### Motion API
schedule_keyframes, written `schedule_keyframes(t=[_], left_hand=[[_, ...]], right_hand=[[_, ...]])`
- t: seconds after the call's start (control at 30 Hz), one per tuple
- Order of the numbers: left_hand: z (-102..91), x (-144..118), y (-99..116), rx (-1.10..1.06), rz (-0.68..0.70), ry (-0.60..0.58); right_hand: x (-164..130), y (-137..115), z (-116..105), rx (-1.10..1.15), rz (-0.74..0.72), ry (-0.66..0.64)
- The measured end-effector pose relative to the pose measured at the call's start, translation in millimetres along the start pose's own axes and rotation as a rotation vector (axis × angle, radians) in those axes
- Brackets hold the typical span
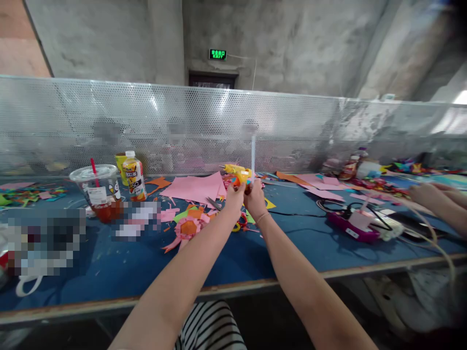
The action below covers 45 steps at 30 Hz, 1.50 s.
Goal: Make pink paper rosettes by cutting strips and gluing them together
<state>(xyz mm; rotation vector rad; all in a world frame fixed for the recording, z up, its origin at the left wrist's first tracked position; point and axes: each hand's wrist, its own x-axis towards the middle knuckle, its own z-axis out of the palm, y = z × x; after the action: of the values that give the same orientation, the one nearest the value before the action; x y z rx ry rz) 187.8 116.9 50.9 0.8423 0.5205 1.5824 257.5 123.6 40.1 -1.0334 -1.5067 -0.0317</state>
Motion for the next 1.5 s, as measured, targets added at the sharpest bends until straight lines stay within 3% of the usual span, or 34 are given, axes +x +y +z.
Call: schedule_keyframes(t=[0.1, 0.2, 0.27, 0.4, 0.5, 0.73, 0.9, 1.03, 1.5], left_hand=[[-13.8, -2.8, -4.2, -0.106, -0.037, 0.033], [-22.9, -8.0, 0.1, -0.188, -0.037, 0.013], [-23.2, -11.7, 2.9, -0.232, -0.033, 0.010], [-19.7, -18.2, 2.1, -0.322, -0.139, -0.003], [-18.9, -21.9, -2.2, -0.350, -0.251, -0.021], [-14.1, -32.9, -2.2, -0.428, -0.427, -0.046], [-15.1, -35.5, -2.0, -0.497, -0.445, -0.032], [-16.4, -35.9, -4.1, -0.523, -0.448, 0.016], [-17.2, -33.5, -5.4, -0.512, -0.441, 0.061]], right_hand=[[-2.5, 2.3, -0.1, -0.010, -0.038, -0.112], [0.7, 0.7, -4.8, 0.157, -0.025, -0.181], [4.5, -0.8, -10.2, 0.365, 0.035, -0.101], [13.4, 0.4, -22.7, 0.782, 0.276, 0.179], [19.8, 6.8, -31.7, 0.904, 0.377, 0.293], [26.8, 16.4, -40.2, 0.818, 0.436, 0.541], [23.4, 1.0, -39.9, 0.884, 0.382, 0.489], [22.2, -6.9, -43.0, 0.834, 0.351, 0.537], [19.8, -0.9, -38.0, 0.738, 0.332, 0.505]])
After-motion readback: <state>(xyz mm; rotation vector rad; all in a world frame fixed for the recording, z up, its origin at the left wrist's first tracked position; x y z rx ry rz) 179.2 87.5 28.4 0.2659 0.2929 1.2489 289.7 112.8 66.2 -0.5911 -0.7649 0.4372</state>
